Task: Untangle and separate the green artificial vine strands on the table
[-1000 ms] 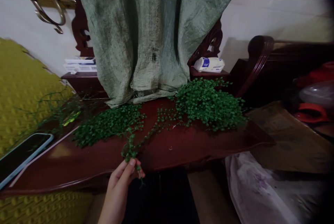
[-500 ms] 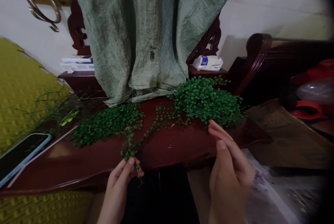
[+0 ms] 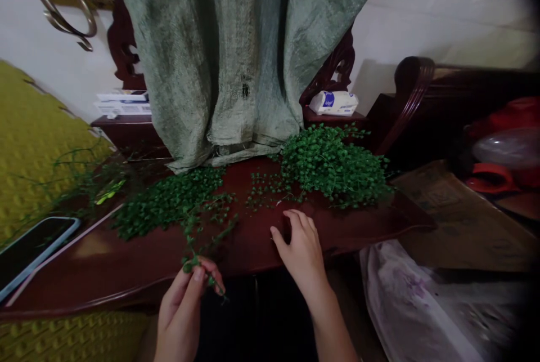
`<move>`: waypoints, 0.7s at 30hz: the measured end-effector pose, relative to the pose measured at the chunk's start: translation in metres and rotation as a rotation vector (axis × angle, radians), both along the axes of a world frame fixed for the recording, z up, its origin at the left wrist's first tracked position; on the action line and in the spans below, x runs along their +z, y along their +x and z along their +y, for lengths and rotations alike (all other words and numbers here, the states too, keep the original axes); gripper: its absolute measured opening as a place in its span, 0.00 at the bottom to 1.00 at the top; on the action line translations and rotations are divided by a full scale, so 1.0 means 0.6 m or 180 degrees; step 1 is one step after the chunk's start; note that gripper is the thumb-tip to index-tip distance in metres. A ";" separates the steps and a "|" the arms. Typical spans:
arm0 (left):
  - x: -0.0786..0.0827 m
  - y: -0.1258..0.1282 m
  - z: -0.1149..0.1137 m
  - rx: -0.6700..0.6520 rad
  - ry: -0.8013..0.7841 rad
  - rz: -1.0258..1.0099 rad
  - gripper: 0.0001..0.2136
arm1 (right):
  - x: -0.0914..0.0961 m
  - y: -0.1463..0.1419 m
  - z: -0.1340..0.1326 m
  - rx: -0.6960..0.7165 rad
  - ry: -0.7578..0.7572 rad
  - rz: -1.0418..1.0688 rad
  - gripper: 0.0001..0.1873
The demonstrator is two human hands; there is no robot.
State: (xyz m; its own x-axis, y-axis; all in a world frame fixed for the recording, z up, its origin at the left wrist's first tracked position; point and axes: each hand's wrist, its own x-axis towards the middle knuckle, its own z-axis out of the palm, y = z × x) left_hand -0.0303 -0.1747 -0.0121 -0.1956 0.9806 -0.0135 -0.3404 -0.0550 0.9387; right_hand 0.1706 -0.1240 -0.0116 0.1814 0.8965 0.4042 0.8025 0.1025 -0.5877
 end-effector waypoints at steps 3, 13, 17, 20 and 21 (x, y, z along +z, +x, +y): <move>0.018 -0.018 -0.010 -0.0180 0.0319 -0.0041 0.10 | -0.011 -0.027 0.018 0.0031 -0.0080 -0.0477 0.27; 0.029 -0.064 -0.018 -0.0137 0.0343 -0.0313 0.12 | -0.001 -0.071 0.073 0.0314 -0.0642 -0.0659 0.42; 0.017 -0.066 -0.020 -0.0249 0.0255 -0.0535 0.12 | -0.003 -0.082 0.097 0.0282 -0.0874 -0.0736 0.51; 0.011 -0.062 -0.022 -0.0300 0.0230 -0.0686 0.12 | 0.005 -0.085 0.124 0.0243 -0.1042 -0.0822 0.56; 0.009 -0.060 -0.023 -0.0315 0.0214 -0.0733 0.13 | 0.009 -0.086 0.134 0.0252 -0.1094 -0.0851 0.58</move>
State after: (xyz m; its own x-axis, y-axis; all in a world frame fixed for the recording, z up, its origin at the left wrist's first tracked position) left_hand -0.0666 -0.1883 -0.0065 -0.0979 0.9950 0.0192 -0.5517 -0.0703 0.8311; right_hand 0.1189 -0.0434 -0.0065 0.0363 0.9940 0.1034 0.9286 0.0047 -0.3711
